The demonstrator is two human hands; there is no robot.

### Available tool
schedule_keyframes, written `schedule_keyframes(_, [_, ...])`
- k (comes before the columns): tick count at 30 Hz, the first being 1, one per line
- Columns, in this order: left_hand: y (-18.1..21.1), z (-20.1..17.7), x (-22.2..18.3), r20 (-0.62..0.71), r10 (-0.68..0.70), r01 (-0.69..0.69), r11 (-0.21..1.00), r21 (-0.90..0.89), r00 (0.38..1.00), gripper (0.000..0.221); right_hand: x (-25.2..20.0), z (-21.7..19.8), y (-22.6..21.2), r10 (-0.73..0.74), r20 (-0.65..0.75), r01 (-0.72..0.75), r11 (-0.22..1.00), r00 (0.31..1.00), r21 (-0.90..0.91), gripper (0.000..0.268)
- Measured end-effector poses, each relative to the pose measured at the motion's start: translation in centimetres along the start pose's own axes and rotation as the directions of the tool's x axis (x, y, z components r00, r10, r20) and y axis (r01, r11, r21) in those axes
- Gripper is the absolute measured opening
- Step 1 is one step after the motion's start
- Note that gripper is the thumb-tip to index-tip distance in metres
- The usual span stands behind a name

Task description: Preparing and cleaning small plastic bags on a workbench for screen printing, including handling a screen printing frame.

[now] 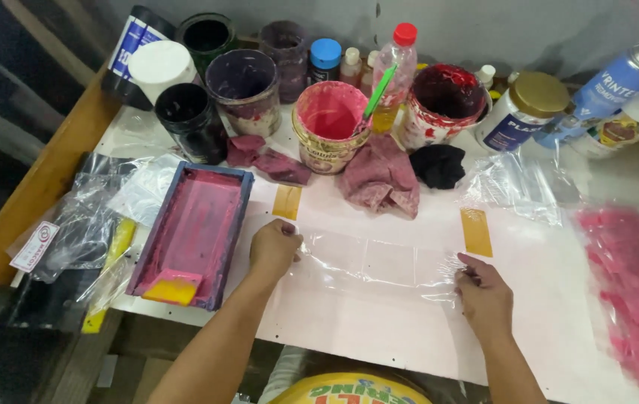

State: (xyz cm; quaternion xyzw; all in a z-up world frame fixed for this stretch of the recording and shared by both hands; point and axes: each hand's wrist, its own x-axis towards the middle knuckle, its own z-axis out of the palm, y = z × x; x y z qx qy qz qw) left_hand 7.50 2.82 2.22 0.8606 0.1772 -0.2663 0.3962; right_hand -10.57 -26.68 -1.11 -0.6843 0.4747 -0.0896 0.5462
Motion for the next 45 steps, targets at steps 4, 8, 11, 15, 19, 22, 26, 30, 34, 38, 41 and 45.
schedule_keyframes(4, [-0.4, -0.1, 0.0, -0.005, 0.004, -0.004, 1.0, 0.0, 1.0, 0.015, 0.4, -0.2, 1.3, -0.045, 0.021, 0.046, 0.997, 0.999, -0.062, 0.026])
schedule_keyframes(8, [-0.3, -0.3, -1.0, -0.009, 0.031, -0.031, 0.999, -0.045, 0.999, 0.016, 1.4, -0.2, 3.1, -0.134, -0.014, 0.132, 0.985, 0.991, -0.112, 0.028])
schedule_keyframes(11, [-0.8, -0.2, -1.5, -0.015, 0.079, -0.08, 0.99, -0.112, 0.997, 0.014, 2.0, -0.4, 4.8, -0.222, -0.045, 0.217, 0.971, 0.974, -0.095, 0.026])
schedule_keyframes(15, [-1.8, 0.2, -1.0, -0.06, 0.116, -0.127, 0.968, -0.215, 0.991, 0.012, 1.1, -0.1, 3.6, -0.267, -0.081, 0.259, 0.961, 0.96, -0.094, 0.026])
schedule_keyframes(19, [-2.8, 1.3, 0.5, -0.094, 0.15, -0.16, 0.981, -0.106, 0.984, 0.016, 1.0, -0.1, 2.9, -0.172, -0.087, 0.161, 0.98, 0.981, -0.12, 0.031])
schedule_keyframes(22, [-2.2, 1.4, 0.4, -0.117, 0.139, -0.149, 0.986, -0.081, 0.983, 0.015, 1.3, 0.0, 2.6, -0.16, -0.091, 0.148, 0.982, 0.983, -0.12, 0.03])
schedule_keyframes(26, [-2.0, 1.3, 0.2, -0.101, 0.154, -0.153, 0.988, 0.018, 0.983, 0.021, 1.2, 0.0, 1.8, -0.102, -0.128, 0.084, 0.987, 0.987, -0.137, 0.033])
schedule_keyframes(30, [-2.5, 1.6, 1.1, -0.117, 0.179, -0.173, 0.983, 0.057, 0.977, 0.026, -0.3, 0.0, -0.9, -0.084, -0.155, 0.062, 0.988, 0.984, -0.14, 0.034])
schedule_keyframes(34, [-2.3, 1.5, 0.9, -0.122, 0.174, -0.17, 0.984, 0.045, 0.977, 0.027, 0.7, -0.1, 0.0, -0.051, -0.148, 0.036, 0.994, 0.988, -0.105, 0.032])
schedule_keyframes(38, [-2.4, 1.5, 1.6, -0.132, 0.177, -0.17, 0.983, 0.064, 0.975, 0.027, -0.2, -0.3, -1.7, -0.035, -0.123, 0.02, 0.992, 0.992, -0.122, 0.034])
schedule_keyframes(41, [-2.1, 1.4, 1.4, -0.141, 0.179, -0.177, 0.984, 0.03, 0.974, 0.027, -0.6, -0.3, -2.9, -0.028, -0.111, 0.007, 0.984, 0.993, -0.18, 0.037])
schedule_keyframes(45, [-2.0, 1.5, 0.6, -0.14, 0.167, -0.167, 0.986, 0.012, 0.976, 0.026, -0.5, -0.2, -3.5, 0.007, -0.091, -0.026, 0.978, 0.996, -0.205, 0.04])
